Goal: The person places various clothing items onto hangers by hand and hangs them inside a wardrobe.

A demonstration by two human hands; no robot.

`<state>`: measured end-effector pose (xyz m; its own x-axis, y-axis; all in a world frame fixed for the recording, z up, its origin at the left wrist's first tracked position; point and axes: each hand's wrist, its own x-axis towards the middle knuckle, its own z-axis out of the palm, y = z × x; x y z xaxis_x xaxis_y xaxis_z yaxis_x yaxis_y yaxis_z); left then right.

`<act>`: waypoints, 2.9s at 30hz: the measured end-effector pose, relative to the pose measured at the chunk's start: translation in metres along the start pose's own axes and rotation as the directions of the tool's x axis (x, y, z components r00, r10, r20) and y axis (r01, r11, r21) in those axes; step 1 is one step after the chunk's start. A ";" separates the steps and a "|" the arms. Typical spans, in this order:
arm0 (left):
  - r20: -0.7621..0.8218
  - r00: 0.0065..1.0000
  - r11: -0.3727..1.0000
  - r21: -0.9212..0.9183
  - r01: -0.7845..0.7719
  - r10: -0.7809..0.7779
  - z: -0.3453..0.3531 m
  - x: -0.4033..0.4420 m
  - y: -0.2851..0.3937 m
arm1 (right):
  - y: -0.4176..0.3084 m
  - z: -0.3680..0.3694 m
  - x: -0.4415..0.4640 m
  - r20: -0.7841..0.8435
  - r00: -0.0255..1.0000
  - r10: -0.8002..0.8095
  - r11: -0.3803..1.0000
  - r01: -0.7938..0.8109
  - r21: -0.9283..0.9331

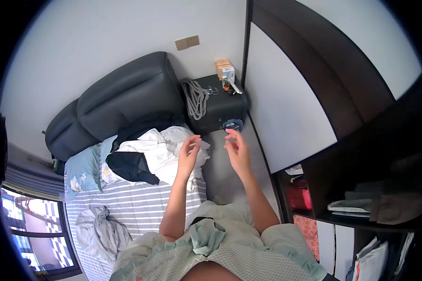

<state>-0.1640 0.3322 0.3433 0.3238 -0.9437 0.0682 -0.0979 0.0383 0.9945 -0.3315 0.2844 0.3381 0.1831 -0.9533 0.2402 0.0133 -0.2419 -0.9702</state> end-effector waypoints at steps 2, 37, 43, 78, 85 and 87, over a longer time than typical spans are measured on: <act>-0.013 0.999 0.999 -0.026 0.039 -0.039 -0.019 0.002 -0.005 | 0.015 0.018 0.007 0.017 1.000 0.013 1.000 -0.013 0.016; -0.066 0.893 0.883 0.133 0.449 -0.444 -0.027 0.356 -0.358 | 0.427 0.159 0.334 0.294 0.841 0.455 0.875 -0.360 -0.323; -0.210 0.801 0.694 0.410 0.592 -0.560 -0.030 0.369 -0.429 | 0.488 0.174 0.344 0.184 0.802 0.568 0.793 -0.474 -0.383; 0.178 0.647 0.455 -0.576 0.680 -0.742 -0.046 0.404 -0.391 | 0.483 0.184 0.343 0.282 0.563 0.777 0.536 -0.827 0.172; 0.317 0.678 0.470 -0.528 0.707 -0.663 -0.063 0.377 -0.353 | 0.428 0.167 0.364 0.248 0.658 0.711 0.476 -0.711 0.518; 0.334 0.692 0.481 -0.527 0.700 -0.641 -0.073 0.368 -0.344 | 0.416 0.171 0.365 0.133 0.702 0.699 0.597 -0.676 0.431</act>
<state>0.0571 -0.0044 0.0317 -0.0273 -0.7868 -0.6166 0.6758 -0.4690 0.5686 -0.0913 -0.1333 0.0164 0.2690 -0.8145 -0.5140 0.3081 0.5784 -0.7553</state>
